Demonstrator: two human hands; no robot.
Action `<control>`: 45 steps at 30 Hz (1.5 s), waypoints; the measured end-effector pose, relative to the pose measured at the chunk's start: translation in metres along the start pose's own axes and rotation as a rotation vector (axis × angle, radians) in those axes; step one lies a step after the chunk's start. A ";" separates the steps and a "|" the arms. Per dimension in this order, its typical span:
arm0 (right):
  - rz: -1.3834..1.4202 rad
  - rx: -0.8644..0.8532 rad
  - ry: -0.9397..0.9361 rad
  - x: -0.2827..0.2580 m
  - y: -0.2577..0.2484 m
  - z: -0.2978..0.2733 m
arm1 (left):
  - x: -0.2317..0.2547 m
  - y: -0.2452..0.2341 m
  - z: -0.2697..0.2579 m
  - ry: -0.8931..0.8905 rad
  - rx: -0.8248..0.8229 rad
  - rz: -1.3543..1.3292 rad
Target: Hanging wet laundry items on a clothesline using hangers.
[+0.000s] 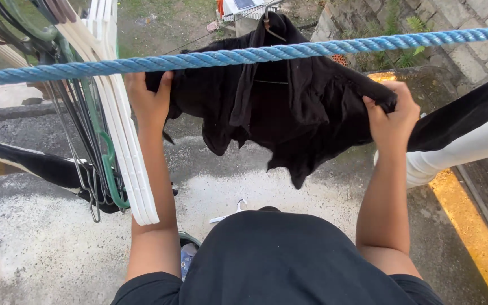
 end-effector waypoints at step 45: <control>-0.440 0.101 -0.690 -0.093 -0.042 0.040 | 0.041 -0.006 -0.099 -0.578 0.160 -0.162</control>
Point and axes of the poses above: each hand's wrist, its own z-axis towards the middle knuckle, its own y-axis out of the palm, x = y × z, the point moved 3 cm from there along z, towards the middle knuckle, and after that the axes turned 15 degrees about x, right-handed, at the moved point
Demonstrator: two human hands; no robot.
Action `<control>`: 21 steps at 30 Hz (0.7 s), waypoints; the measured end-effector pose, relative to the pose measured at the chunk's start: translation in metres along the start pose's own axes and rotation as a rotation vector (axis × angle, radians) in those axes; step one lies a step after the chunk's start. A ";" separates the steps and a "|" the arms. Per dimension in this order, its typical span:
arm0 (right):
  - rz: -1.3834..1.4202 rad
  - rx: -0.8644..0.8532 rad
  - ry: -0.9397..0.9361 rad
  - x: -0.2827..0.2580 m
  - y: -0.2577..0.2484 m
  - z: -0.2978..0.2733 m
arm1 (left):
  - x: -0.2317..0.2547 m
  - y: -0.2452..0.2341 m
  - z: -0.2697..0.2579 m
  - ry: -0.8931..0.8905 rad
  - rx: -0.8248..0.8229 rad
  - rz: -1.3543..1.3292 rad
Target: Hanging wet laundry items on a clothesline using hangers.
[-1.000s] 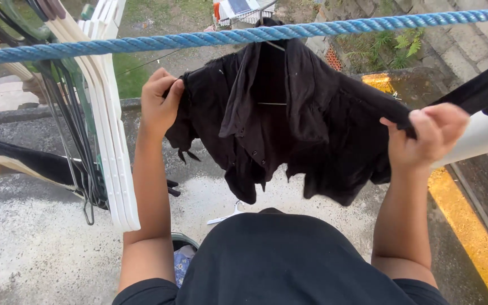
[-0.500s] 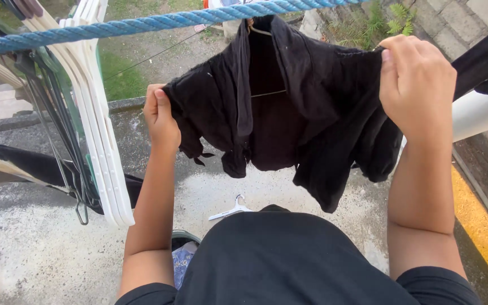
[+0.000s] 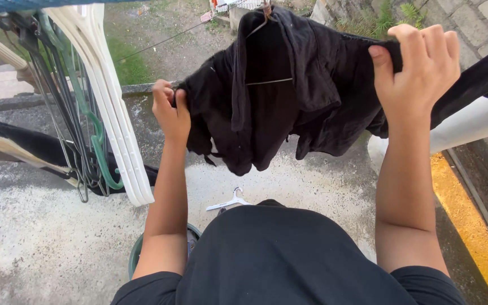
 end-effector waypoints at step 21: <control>1.039 -0.436 1.015 0.028 0.038 -0.140 | 0.076 0.064 -0.173 0.485 -0.242 -0.089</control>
Point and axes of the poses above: each hand's wrist, its own z-axis towards the middle knuckle, its own y-axis out of the palm, x = y × z, the point moved 3 cm from there along z, towards the middle knuckle, and after that the axes turned 15 degrees about x, right-handed, at the moved point
